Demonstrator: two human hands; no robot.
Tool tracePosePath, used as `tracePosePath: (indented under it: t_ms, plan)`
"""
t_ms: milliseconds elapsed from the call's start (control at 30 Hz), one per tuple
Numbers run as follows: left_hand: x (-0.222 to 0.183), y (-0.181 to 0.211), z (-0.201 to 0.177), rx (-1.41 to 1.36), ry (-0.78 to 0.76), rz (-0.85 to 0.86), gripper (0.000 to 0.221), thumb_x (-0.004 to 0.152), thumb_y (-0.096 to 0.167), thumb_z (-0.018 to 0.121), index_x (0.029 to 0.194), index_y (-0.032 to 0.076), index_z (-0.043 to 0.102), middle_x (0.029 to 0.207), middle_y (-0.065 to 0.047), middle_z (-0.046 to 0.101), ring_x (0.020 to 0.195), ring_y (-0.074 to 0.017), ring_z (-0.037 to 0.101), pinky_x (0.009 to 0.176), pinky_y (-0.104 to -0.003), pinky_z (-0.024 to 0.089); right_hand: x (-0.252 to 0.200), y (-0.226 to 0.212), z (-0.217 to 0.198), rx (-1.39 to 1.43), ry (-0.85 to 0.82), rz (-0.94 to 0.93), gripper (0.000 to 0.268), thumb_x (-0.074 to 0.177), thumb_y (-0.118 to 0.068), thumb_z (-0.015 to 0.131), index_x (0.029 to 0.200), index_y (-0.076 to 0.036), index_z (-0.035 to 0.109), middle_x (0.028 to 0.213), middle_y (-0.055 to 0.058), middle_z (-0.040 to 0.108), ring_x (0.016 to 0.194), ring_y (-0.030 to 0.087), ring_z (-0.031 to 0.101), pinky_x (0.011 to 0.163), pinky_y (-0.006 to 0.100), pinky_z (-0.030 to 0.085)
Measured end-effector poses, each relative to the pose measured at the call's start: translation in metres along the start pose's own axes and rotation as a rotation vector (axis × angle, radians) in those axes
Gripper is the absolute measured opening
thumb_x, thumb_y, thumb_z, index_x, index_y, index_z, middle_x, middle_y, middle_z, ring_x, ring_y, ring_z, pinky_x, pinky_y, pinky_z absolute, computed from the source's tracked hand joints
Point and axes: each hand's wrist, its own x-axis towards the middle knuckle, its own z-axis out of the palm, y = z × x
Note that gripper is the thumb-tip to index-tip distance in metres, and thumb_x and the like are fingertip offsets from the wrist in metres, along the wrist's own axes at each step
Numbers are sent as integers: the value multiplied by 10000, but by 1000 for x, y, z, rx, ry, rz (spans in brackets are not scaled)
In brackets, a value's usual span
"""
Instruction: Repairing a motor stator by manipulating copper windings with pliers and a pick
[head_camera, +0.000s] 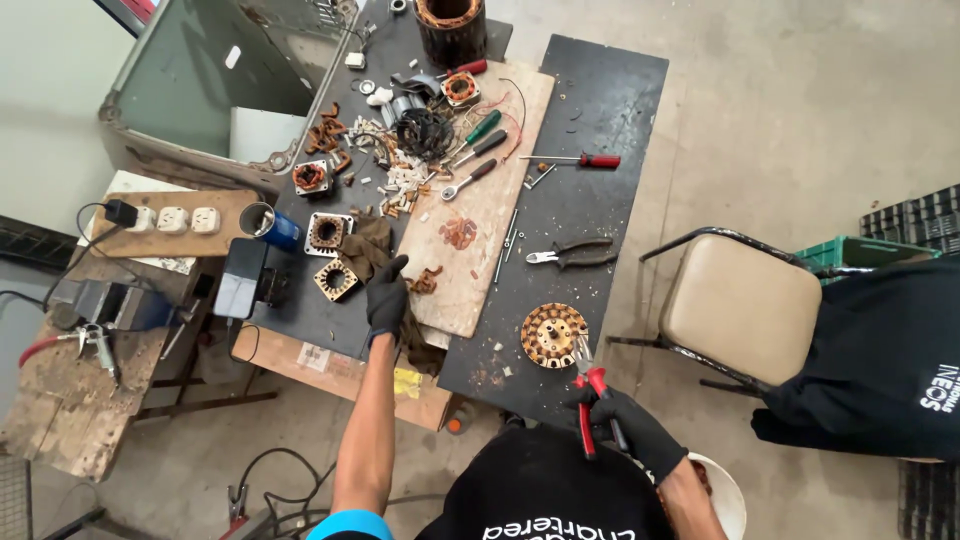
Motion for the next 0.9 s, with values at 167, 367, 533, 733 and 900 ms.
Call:
tracePosePath:
  t_ms: [167, 367, 533, 733, 900]
  plan:
    - [-47, 51, 13, 446, 184, -141, 346, 892, 329, 538, 1126, 177, 743, 1123, -108, 748, 1058, -345, 673, 873, -465, 495, -24, -14, 12, -32, 19, -32, 611, 669, 0, 491, 1258, 45, 648, 1269, 222, 744, 979, 269, 637, 758, 334, 481]
    - [-31, -28, 30, 384, -3, 8, 470, 788, 151, 483, 1192, 132, 723, 1173, -108, 745, 1127, -269, 664, 1007, -384, 472, 47, 47, -52, 13, 55, -110, 542, 624, -46, 544, 1119, 59, 736, 870, 207, 683, 668, 238, 565, 561, 297, 408]
    - [-80, 29, 48, 456, 105, -252, 427, 917, 376, 516, 1304, 318, 687, 1277, -8, 707, 1270, -295, 598, 1106, -455, 456, 8, 42, -43, 212, 31, -196, 418, 676, -7, 586, 1080, -16, 689, 678, 118, 508, 504, 220, 521, 430, 288, 414]
    - [-176, 74, 118, 413, -170, -335, 528, 944, 504, 547, 1382, 230, 657, 1313, -114, 699, 1263, -340, 621, 1063, -472, 495, 20, 38, -54, 100, 59, -109, 386, 665, -25, 611, 1040, -7, 702, 722, 116, 565, 638, 230, 591, 586, 302, 469]
    - [-222, 76, 170, 396, -262, -456, 407, 921, 611, 634, 1186, 313, 712, 1206, 16, 750, 1225, -223, 652, 1077, -428, 498, 30, -2, -65, 88, -4, -103, 413, 683, 1, 602, 1088, -15, 684, 680, 142, 524, 609, 234, 559, 559, 307, 462]
